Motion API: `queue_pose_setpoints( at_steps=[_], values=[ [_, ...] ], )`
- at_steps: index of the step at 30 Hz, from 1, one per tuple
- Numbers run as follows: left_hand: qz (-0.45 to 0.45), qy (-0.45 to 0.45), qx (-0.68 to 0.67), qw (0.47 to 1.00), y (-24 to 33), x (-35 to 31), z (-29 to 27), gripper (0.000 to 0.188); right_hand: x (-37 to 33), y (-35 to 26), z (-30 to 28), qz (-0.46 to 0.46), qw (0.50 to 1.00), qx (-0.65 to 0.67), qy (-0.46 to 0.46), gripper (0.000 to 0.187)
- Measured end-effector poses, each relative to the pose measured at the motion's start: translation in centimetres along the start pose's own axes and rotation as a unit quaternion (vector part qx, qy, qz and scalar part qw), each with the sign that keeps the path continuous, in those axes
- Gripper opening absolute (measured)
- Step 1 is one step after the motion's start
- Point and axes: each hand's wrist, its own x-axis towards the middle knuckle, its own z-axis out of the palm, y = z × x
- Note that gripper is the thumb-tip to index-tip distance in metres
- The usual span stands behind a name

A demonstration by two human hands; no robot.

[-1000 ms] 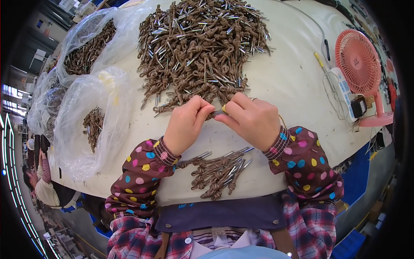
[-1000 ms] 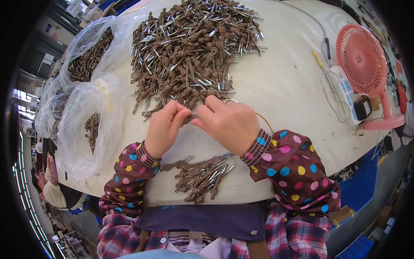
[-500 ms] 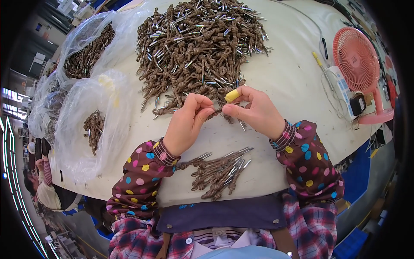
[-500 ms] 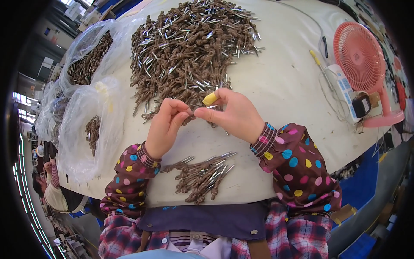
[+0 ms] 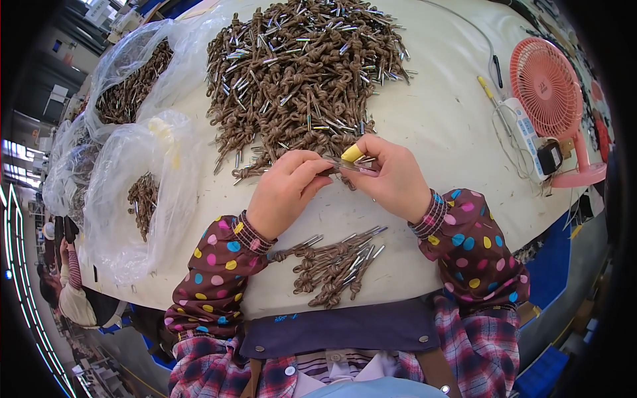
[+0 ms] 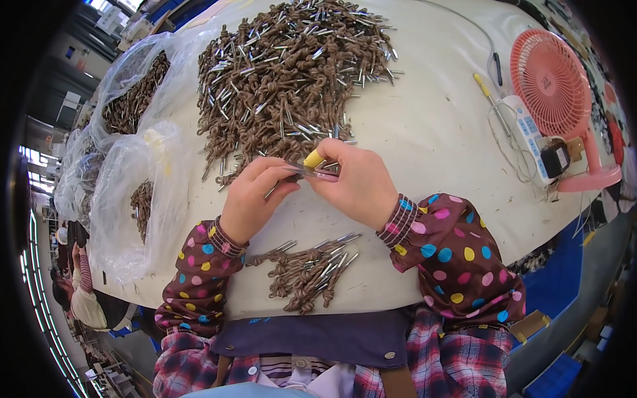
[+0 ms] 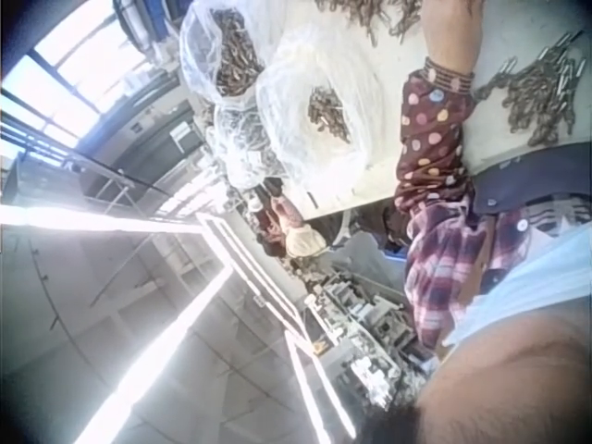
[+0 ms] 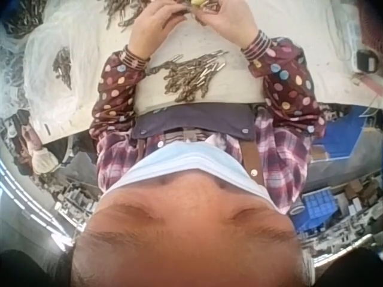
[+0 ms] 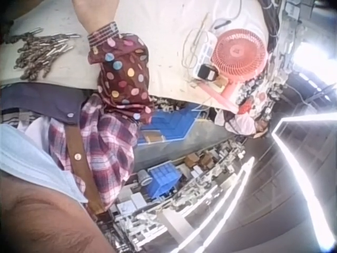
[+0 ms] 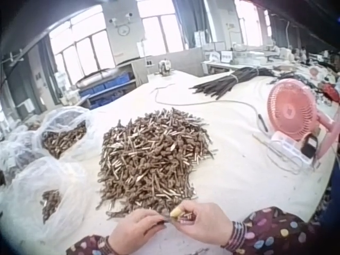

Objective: Manually assembling small metal hardware components with leather or cord loops at a workshop station.

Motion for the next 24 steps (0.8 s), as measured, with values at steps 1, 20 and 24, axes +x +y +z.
queue_pose_setpoints(
  at_steps=[1,20,24],
  values=[
    [-0.014,0.01,-0.006,1.0,0.3,0.1,0.0,0.027,0.1,0.3,0.1,0.0,1.0,0.022,0.007,0.018],
    [-0.173,-0.045,-0.252,0.951,0.1,0.5,-1.3,0.024,0.2,-0.1,0.1,0.075,0.966,0.247,-0.013,0.013],
    [-0.116,-0.103,-0.195,0.968,-0.5,0.6,-2.1,0.027,0.2,0.2,0.1,0.075,0.964,0.255,-0.017,0.013]
  ],
)
